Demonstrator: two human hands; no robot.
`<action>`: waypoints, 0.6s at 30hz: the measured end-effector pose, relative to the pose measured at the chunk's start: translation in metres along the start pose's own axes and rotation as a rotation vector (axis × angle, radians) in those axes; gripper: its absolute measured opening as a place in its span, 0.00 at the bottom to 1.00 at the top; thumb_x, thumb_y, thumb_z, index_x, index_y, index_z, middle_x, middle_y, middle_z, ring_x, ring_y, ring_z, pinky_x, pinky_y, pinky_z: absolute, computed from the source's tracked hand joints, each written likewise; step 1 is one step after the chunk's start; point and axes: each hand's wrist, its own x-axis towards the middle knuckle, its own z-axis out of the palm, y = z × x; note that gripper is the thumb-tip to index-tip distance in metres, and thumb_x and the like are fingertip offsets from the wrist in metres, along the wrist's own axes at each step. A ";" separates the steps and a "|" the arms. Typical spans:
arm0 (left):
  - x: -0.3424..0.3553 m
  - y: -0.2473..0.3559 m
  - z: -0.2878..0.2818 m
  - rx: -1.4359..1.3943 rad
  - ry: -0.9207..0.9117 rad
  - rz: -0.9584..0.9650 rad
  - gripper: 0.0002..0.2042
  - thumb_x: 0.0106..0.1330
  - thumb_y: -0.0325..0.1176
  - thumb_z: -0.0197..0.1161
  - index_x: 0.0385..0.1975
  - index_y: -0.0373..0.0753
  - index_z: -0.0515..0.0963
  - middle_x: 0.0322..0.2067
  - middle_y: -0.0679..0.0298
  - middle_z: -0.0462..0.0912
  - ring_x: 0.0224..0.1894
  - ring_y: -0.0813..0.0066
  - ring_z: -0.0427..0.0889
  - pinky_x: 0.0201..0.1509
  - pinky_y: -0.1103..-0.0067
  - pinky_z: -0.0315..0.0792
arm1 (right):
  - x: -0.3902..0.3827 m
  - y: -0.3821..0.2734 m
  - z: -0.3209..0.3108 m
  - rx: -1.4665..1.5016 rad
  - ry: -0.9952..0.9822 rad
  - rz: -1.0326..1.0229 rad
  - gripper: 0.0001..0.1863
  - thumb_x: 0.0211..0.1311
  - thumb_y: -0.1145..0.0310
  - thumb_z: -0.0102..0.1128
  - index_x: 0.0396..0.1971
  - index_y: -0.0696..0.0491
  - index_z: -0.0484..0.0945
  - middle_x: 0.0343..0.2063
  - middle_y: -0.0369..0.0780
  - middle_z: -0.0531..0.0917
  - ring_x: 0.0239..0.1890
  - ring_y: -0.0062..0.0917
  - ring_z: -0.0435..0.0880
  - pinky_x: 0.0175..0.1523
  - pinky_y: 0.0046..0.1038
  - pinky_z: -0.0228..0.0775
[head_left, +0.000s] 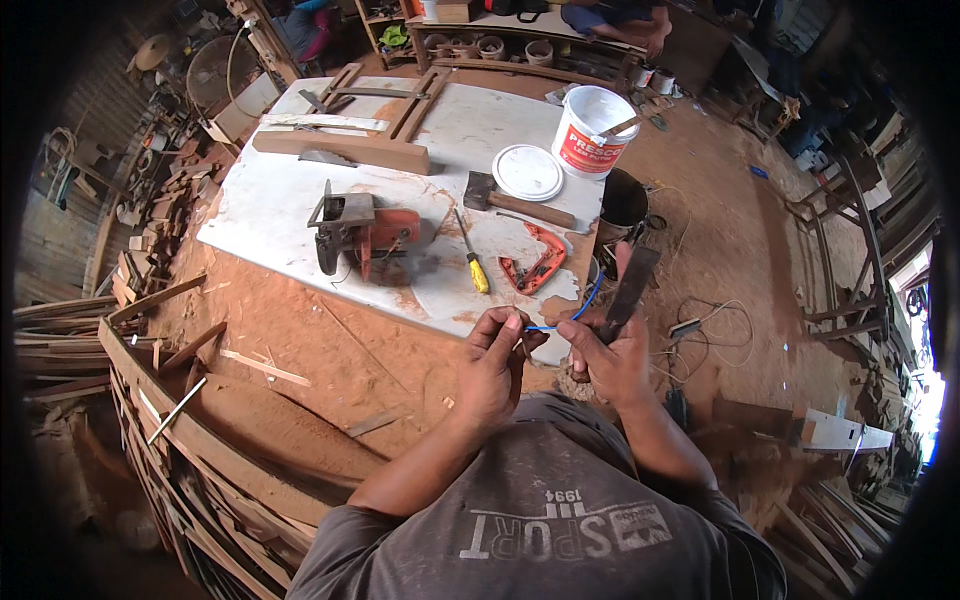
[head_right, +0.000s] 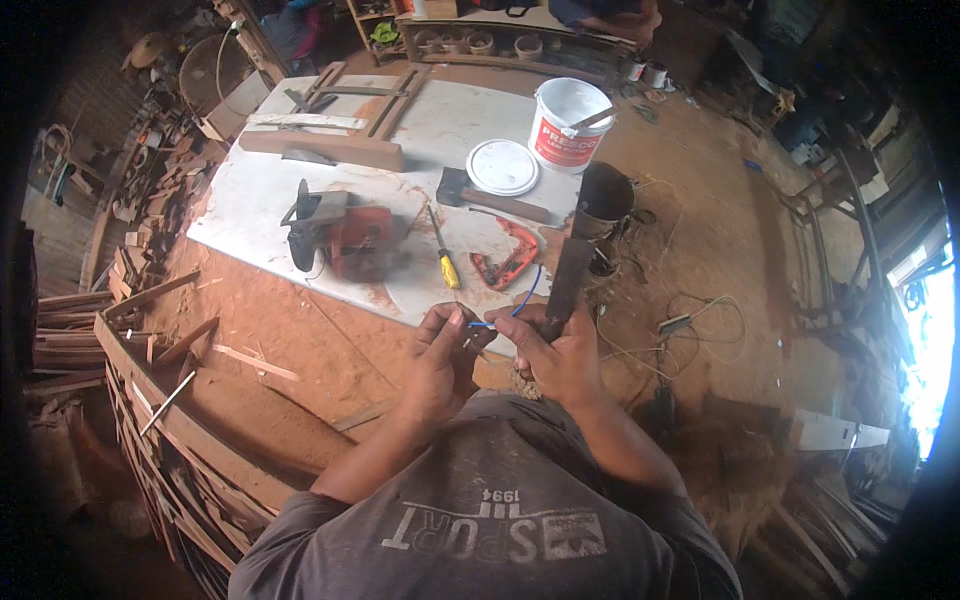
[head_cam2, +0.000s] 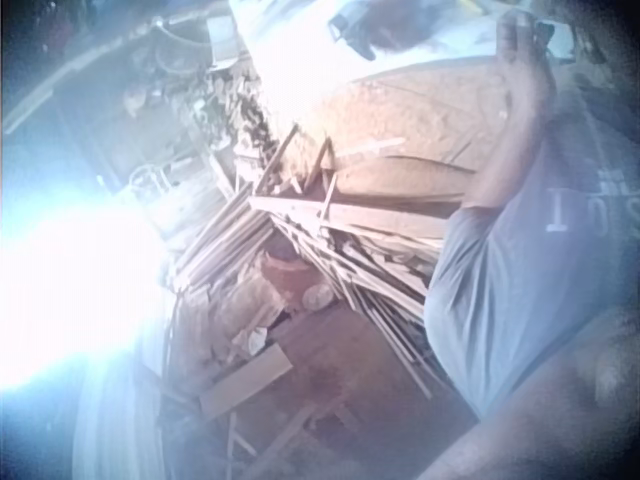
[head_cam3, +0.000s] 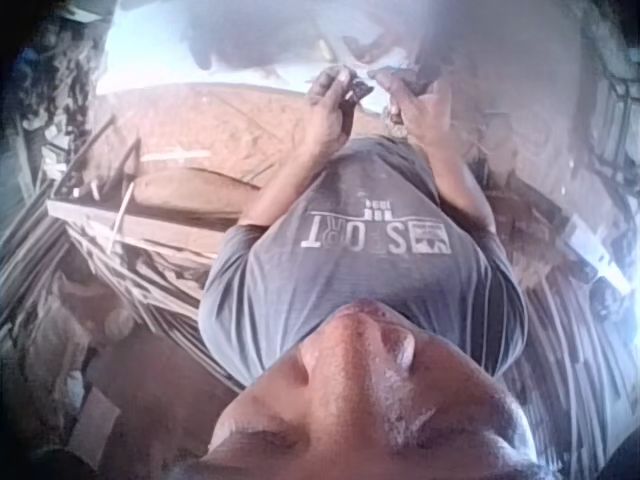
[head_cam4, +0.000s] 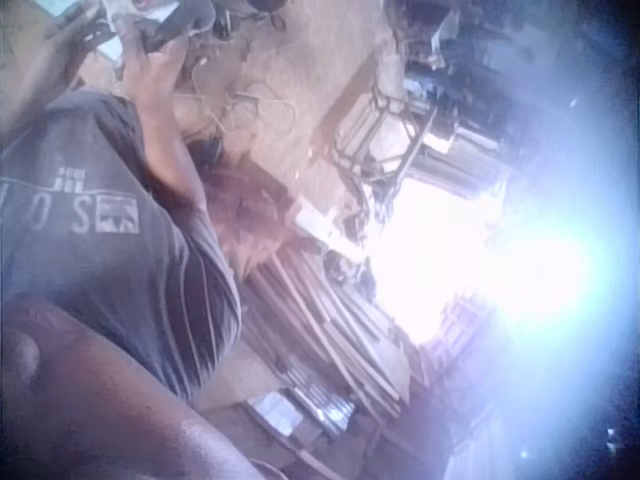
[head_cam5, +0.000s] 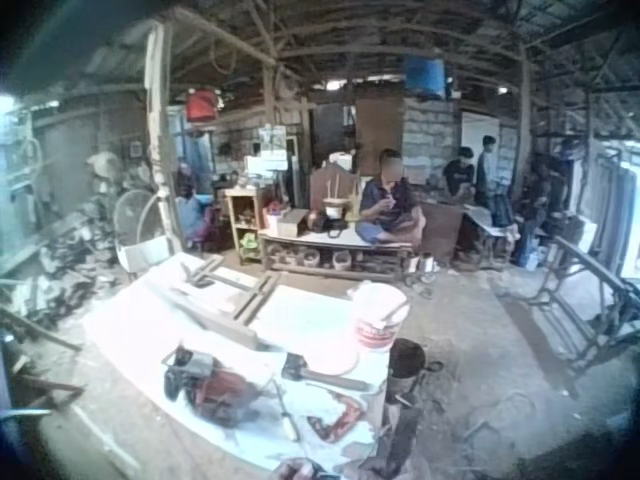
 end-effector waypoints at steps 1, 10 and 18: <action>0.000 0.001 -0.002 -0.017 -0.006 0.015 0.03 0.76 0.31 0.58 0.43 0.40 0.75 0.39 0.66 0.78 0.40 0.75 0.79 0.56 0.72 0.76 | -0.001 0.001 0.001 0.019 -0.012 -0.015 0.18 0.66 0.71 0.69 0.53 0.62 0.79 0.28 0.35 0.86 0.18 0.10 0.73 0.21 0.16 0.64; -0.009 0.009 -0.001 0.223 -0.052 0.085 0.05 0.77 0.33 0.55 0.45 0.40 0.72 0.37 0.67 0.76 0.40 0.74 0.76 0.45 0.77 0.71 | -0.004 0.002 0.006 0.135 -0.020 -0.077 0.04 0.65 0.77 0.67 0.36 0.61 0.84 0.28 0.39 0.86 0.18 0.11 0.75 0.22 0.16 0.67; -0.017 0.010 -0.005 0.494 -0.187 0.186 0.06 0.75 0.29 0.60 0.46 0.37 0.73 0.36 0.67 0.77 0.36 0.83 0.75 0.38 0.85 0.68 | 0.005 -0.011 0.008 0.124 0.103 -0.002 0.05 0.63 0.74 0.70 0.34 0.59 0.82 0.21 0.37 0.83 0.16 0.11 0.75 0.20 0.17 0.65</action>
